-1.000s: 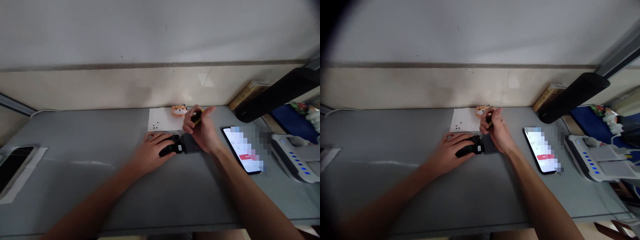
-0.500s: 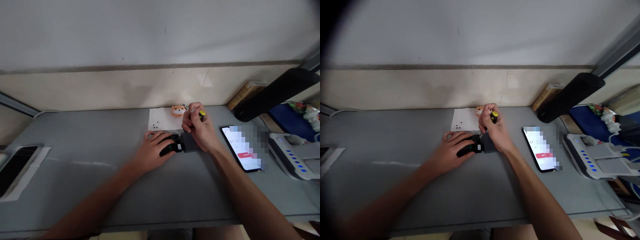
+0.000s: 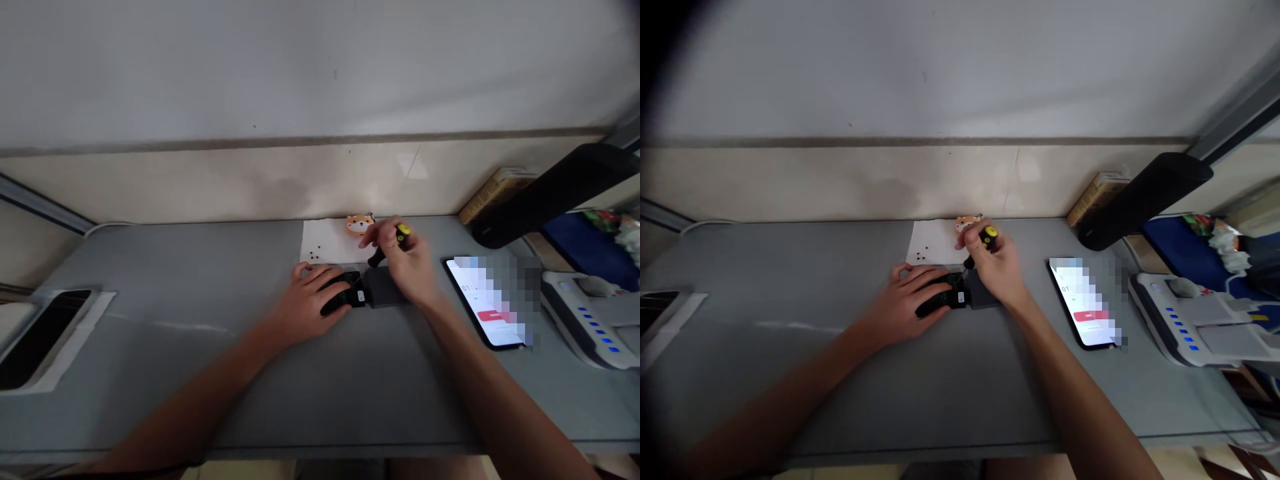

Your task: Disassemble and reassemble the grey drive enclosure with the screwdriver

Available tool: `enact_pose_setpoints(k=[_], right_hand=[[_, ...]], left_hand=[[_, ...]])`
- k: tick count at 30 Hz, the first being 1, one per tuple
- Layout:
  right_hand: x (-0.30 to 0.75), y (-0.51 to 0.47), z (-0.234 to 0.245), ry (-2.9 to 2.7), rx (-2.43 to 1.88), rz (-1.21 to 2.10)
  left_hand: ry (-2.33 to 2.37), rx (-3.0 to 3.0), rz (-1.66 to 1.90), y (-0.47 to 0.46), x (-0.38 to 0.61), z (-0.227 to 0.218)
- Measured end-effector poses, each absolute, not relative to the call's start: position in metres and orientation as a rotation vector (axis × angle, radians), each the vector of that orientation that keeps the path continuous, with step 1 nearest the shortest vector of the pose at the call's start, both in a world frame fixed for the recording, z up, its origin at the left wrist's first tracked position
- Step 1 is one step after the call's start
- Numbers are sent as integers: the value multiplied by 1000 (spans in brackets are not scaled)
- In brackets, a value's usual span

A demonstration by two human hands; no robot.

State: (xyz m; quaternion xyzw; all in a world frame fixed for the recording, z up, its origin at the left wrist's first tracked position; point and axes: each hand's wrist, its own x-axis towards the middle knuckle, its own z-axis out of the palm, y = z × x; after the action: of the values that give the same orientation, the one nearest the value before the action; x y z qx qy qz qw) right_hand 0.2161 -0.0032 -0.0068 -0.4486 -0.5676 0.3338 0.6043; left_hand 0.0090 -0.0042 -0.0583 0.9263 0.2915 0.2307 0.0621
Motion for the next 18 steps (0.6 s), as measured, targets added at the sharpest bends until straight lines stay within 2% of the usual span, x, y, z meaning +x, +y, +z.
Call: enact_pose_setpoints(k=[7, 11, 15, 18], right_hand=[[227, -11, 3, -1583, -1232, 610], [232, -12, 4, -1502, -1261, 448], [224, -11, 0, -1424, -1249, 285], [215, -13, -2, -1478, -1252, 319]], left_hand=[[866, 2818, 621, -3, 7, -50], [846, 2866, 598, -2, 6, -43], [822, 2787, 751, -1, 5, -45], [1006, 2610, 964, 8, 2, -50]])
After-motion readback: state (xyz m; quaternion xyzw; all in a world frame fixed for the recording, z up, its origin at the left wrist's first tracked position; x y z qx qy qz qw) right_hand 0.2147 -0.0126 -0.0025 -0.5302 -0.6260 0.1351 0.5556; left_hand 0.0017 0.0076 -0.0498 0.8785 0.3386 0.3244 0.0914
